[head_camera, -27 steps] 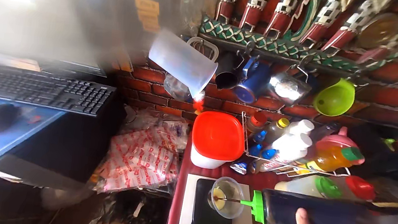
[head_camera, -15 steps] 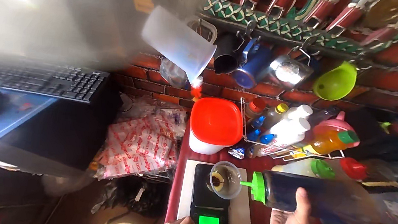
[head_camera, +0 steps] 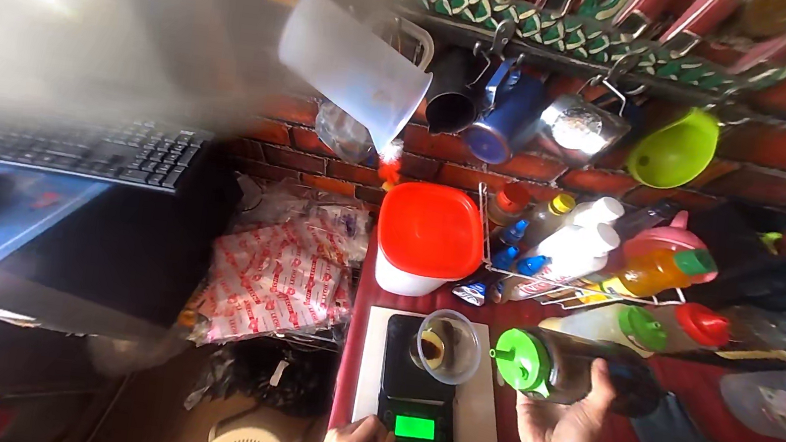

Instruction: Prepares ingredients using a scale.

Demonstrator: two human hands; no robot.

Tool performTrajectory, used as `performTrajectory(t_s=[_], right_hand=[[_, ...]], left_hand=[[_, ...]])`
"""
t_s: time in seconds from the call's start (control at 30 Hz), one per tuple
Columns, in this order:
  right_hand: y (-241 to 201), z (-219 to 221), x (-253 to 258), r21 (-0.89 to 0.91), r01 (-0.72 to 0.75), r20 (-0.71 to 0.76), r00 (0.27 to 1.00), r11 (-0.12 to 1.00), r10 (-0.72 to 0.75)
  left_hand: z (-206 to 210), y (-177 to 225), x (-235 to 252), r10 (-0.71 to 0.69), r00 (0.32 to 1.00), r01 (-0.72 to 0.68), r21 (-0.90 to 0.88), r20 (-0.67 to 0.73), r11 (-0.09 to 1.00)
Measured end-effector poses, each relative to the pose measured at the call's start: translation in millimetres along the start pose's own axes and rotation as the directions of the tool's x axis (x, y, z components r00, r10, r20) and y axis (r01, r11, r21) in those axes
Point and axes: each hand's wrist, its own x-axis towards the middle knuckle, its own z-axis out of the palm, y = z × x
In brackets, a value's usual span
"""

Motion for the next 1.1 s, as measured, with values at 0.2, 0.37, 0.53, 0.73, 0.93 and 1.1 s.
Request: performTrajectory(t_s=[0.2,0.37,0.53,0.73,0.93,1.1], right_hand=[[0,-5,-1,-0.106,0.1,-0.013,0.995,0.989,-0.102],[7,-18,1,-0.267,0.295,-0.03,0.949,0.918,-0.313],[3,-8,-10,-0.277,0.32,-0.031,0.94,0.906,-0.341],[-15,4,-3,-0.062,0.048,-0.009,0.999,0.997,-0.049],[-15,-2,-1,0.009,-0.019,-0.051,0.998,1.0,0.02],[-18,-2,1,-0.008,-0.017,-0.029,0.999,1.0,0.017]], left_hand=[[-30,20,75,-0.314,0.896,0.158,-0.438,-0.313,0.885],[-81,41,202,-0.455,0.874,0.37,-0.374,-0.17,0.85],[-90,64,266,-0.451,0.891,0.451,0.003,-0.052,0.892],[-91,86,266,-0.384,0.908,0.418,0.283,-0.169,0.863],[-82,75,250,0.043,0.883,0.041,0.166,-0.468,0.985],[-107,79,210,0.129,0.655,-0.138,0.051,-0.745,0.989]])
